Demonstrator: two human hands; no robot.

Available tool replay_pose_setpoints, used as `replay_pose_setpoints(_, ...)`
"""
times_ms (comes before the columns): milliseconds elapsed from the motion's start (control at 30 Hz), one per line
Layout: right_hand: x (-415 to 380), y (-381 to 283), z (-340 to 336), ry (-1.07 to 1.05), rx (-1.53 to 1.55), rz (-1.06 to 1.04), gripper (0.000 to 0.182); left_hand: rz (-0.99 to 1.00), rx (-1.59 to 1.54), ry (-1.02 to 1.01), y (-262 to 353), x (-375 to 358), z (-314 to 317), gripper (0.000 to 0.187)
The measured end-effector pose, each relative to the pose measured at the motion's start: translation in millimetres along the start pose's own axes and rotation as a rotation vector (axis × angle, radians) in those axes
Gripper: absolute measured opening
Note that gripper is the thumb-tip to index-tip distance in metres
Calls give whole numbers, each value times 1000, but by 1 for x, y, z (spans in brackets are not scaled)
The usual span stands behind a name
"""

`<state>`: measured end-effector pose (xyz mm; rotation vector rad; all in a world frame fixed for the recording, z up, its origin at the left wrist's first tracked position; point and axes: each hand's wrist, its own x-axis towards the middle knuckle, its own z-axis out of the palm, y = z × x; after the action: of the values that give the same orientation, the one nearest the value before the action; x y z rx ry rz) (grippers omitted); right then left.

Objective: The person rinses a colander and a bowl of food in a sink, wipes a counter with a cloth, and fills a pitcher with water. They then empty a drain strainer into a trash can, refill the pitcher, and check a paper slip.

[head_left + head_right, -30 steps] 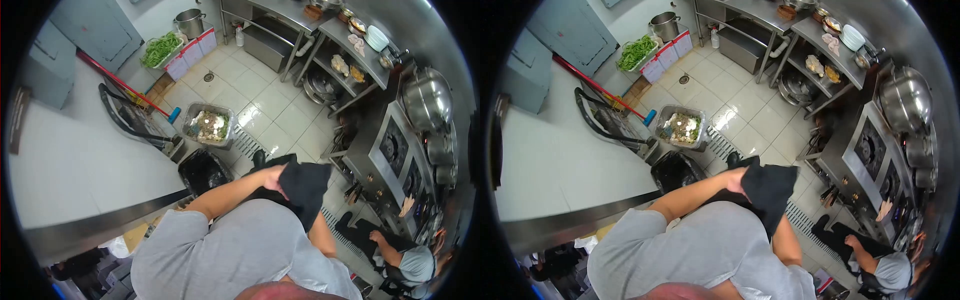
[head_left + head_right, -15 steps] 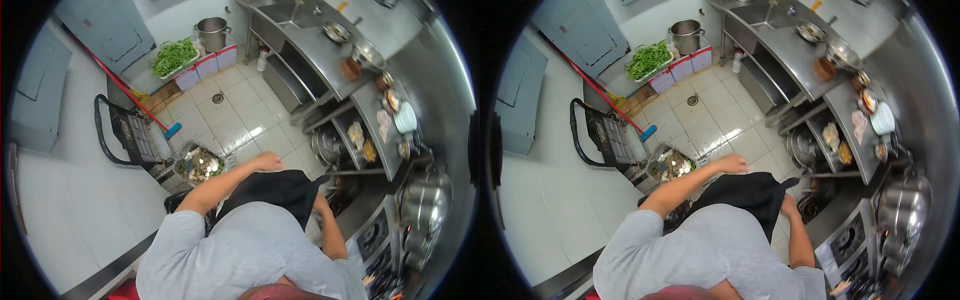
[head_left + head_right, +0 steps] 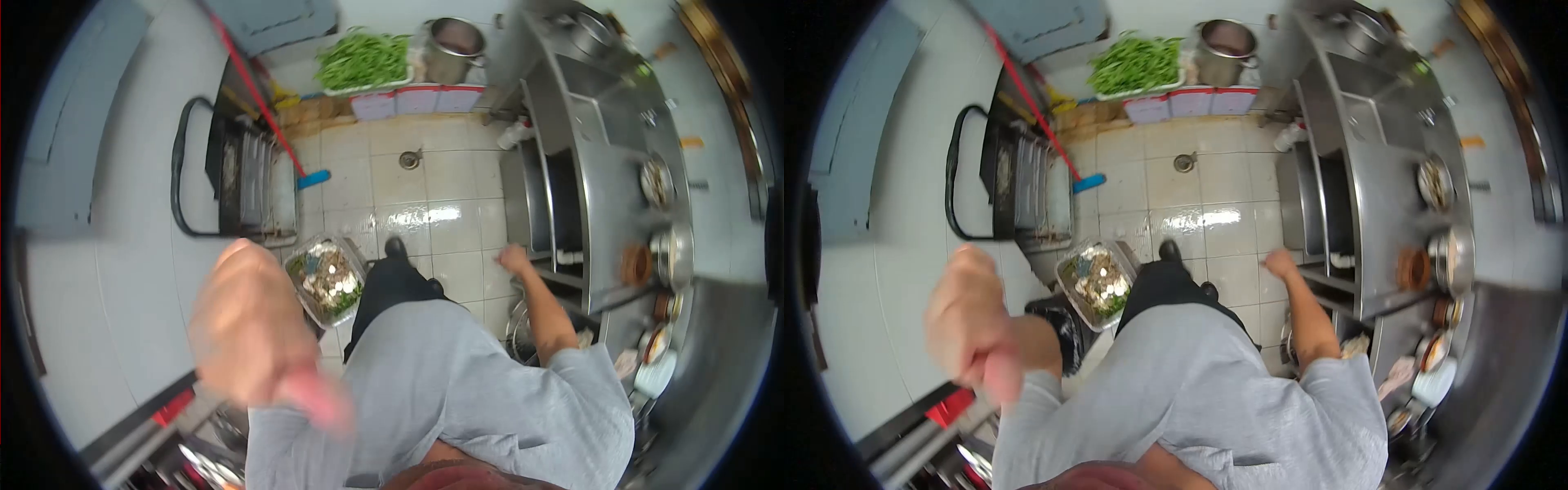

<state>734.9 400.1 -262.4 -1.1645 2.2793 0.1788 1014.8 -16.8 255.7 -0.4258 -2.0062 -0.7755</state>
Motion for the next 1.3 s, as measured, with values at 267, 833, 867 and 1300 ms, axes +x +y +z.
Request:
replay_pose_setpoints(267, 239, -83, -266, 216, 758, 164, 31, -219, 131, 85, -108, 46, -28, 36)
replay_pose_setpoints(833, 769, -45, -292, -202, 1064, 580, 55, -2209, 544, -162, -258, -219, 181, 29)
replay_pose_setpoints(867, 787, -43, -292, -200, 1046, 607, 57, -2281, 499, -289, -221, -265, 214, 34)
replay_pose_setpoints(1300, 838, -15, -229, -223, 1509, 381, 26, -3024, -438, 994, -142, -259, 345, 44)
